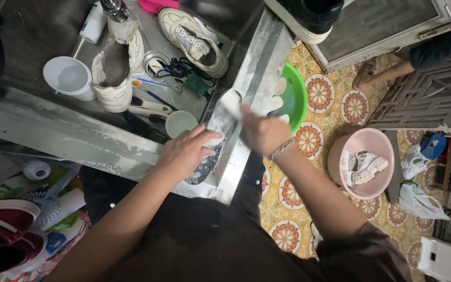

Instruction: Cleaning the soles and insoles of a pair of sneakers using a brush and cleaning solution.

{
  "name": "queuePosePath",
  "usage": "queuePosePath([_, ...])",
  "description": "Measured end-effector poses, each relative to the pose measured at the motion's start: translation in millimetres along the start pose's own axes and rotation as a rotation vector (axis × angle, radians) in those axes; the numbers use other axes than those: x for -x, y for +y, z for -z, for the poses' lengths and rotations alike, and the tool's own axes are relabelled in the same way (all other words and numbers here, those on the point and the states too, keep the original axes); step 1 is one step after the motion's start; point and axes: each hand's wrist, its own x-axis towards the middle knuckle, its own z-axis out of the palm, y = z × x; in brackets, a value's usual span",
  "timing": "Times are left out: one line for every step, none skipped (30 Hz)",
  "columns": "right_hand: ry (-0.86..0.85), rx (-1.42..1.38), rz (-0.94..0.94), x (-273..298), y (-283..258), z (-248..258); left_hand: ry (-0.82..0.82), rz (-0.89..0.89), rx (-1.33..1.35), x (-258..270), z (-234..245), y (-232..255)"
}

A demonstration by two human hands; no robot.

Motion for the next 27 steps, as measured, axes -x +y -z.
queuePosePath([-0.001, -0.001, -0.004, -1, -1, 3, -0.004, -0.002, 0.0, 0, -3, -2])
queuePosePath([-0.048, 0.036, -0.114, -3, -2, 6, 0.052, -0.029, -0.014, 0, -6, -4])
queuePosePath([-0.095, 0.076, -0.218, -6, -2, 10, 0.113, -0.054, -0.027, -1, -9, -5])
queuePosePath([-0.095, 0.078, -0.217, 0, -3, 4, 0.114, -0.054, -0.026, 0, -8, -3])
queuePosePath([-0.067, 0.004, -0.063, 4, -5, -4, 0.158, -0.05, -0.05, 0, -6, -3])
queuePosePath([-0.039, -0.069, 0.09, 8, -7, -11, 0.202, -0.047, -0.074, 0, -4, -3])
queuePosePath([-0.036, -0.07, 0.087, 4, -2, -8, 0.2, -0.05, -0.076, 0, -2, -2])
queuePosePath([-0.007, -0.034, 0.061, 0, 3, -4, 0.144, -0.017, -0.093, -1, 0, -1])
queuePosePath([0.02, 0.004, 0.034, -3, 8, 0, 0.088, 0.016, -0.106, -2, 1, 1])
queuePosePath([0.019, 0.007, 0.03, -3, 6, 2, 0.086, 0.012, -0.104, -3, -2, -2])
queuePosePath([-0.042, 0.034, -0.071, -4, 4, 5, 0.113, -0.026, -0.103, -3, -5, -5])
queuePosePath([-0.103, 0.062, -0.173, -6, 1, 8, 0.14, -0.064, -0.102, -4, -7, -8])
queuePosePath([-0.102, 0.061, -0.169, -2, -3, 4, 0.143, -0.062, -0.103, -4, -7, -8])
queuePosePath([-0.024, 0.001, -0.053, 1, -8, 1, 0.126, -0.07, -0.131, -5, -6, -8])
queuePosePath([0.058, -0.059, 0.063, 3, -12, -3, 0.109, -0.08, -0.161, -6, -4, -9])
queuePosePath([0.062, -0.06, 0.065, -4, -6, 3, 0.112, -0.08, -0.164, -8, 1, -5])
queuePosePath([-0.024, 0.0, -0.033, -9, 0, 9, 0.057, -0.058, -0.164, -9, 5, -1])
queuePosePath([-0.111, 0.06, -0.132, -14, 7, 15, 0.002, -0.035, -0.163, -10, 8, 4])
queuePosePath([-0.108, 0.062, -0.136, -13, 7, 12, 0.001, -0.04, -0.164, -12, 5, 0])
queuePosePath([-0.062, 0.02, -0.129, -13, 7, 10, 0.039, -0.086, -0.166, -15, 1, -3])
queuePosePath([-0.02, -0.023, -0.119, -12, 6, 7, 0.076, -0.125, -0.166, -15, -3, -6])
queuePosePath([-0.021, -0.024, -0.119, -9, 0, 4, 0.075, -0.124, -0.165, -16, -5, -7])
queuePosePath([-0.047, -0.01, -0.067, -8, -6, 1, 0.046, -0.139, -0.238, -19, -6, -10])
queuePosePath([-0.074, 0.004, -0.016, -6, -12, -2, 0.017, -0.153, -0.311, -22, -6, -12])
queuePosePath([-0.069, 0.004, -0.012, -12, -1, -2, 0.021, -0.153, -0.315, -21, -1, -8])
queuePosePath([-0.045, 0.018, -0.032, -18, 9, -2, -0.017, -0.131, -0.242, -20, 3, -5])
queuePosePath([-0.026, 0.031, -0.057, -20, 20, -2, -0.059, -0.113, -0.164, -19, 6, -1])
